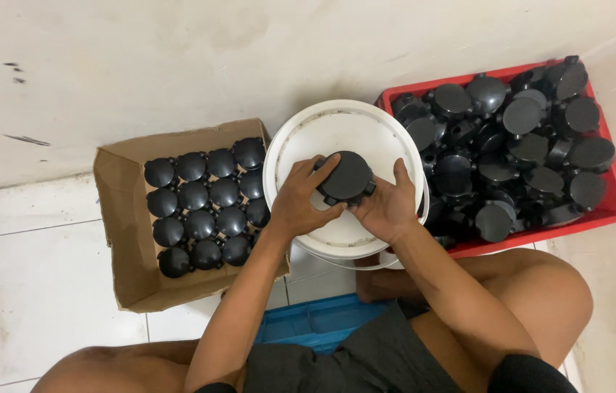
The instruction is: Cleaning black plastic hardware components with a cloth and organizing them into a box.
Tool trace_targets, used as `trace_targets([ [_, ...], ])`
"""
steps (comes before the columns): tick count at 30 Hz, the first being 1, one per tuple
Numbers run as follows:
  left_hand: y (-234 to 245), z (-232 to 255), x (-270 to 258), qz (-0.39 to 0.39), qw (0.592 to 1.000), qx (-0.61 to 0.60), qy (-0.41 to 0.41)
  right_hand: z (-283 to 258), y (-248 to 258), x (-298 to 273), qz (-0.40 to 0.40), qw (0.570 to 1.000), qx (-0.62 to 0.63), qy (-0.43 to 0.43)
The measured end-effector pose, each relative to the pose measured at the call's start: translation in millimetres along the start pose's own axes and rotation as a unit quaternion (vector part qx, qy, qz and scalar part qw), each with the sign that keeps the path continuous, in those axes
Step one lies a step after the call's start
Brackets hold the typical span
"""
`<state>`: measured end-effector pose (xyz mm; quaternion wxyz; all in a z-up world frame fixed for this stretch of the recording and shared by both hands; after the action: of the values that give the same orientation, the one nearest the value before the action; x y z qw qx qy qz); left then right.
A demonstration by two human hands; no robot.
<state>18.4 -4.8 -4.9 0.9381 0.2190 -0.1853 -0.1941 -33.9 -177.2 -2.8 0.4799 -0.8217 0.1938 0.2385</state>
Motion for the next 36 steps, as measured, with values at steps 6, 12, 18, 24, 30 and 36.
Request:
trace_targets([
  [6, 6, 1, 4, 0.004, 0.999, 0.001, 0.040, -30, 11, -2, 0.033, 0.987, -0.136, 0.076],
  [12, 1, -4, 2, -0.021, 0.994, 0.016, 0.107, -50, 7, -5, 0.098, 0.684, -0.654, 0.308],
  [18, 5, 0, 3, -0.010, 0.992, 0.033, 0.124, -19, -16, -24, -0.176, 0.367, -0.757, 0.512],
  [24, -6, -39, -1, 0.068, 0.975, -0.152, 0.147, -17, -29, -32, -0.095, 0.612, -0.664, 0.419],
  [30, 19, -29, -3, 0.149, 0.947, -0.261, 0.111, -7, -48, -23, -0.067, 0.711, -0.569, 0.408],
  [36, 68, -45, 2, 0.266, 0.931, -0.234, 0.082, 25, -87, -16, -0.153, 0.726, -0.547, 0.388],
])
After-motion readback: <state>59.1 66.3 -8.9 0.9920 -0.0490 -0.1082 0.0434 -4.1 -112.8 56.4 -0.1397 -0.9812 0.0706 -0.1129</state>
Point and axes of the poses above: each hand's wrist, its own x-axis towards the middle knuckle, its own y-axis out of the back of the hand, z = x × y, the point moved 2 cm from there along x, towards the middle knuckle, and after that the axes turned 6 degrees about y, right-handed, at the moved point
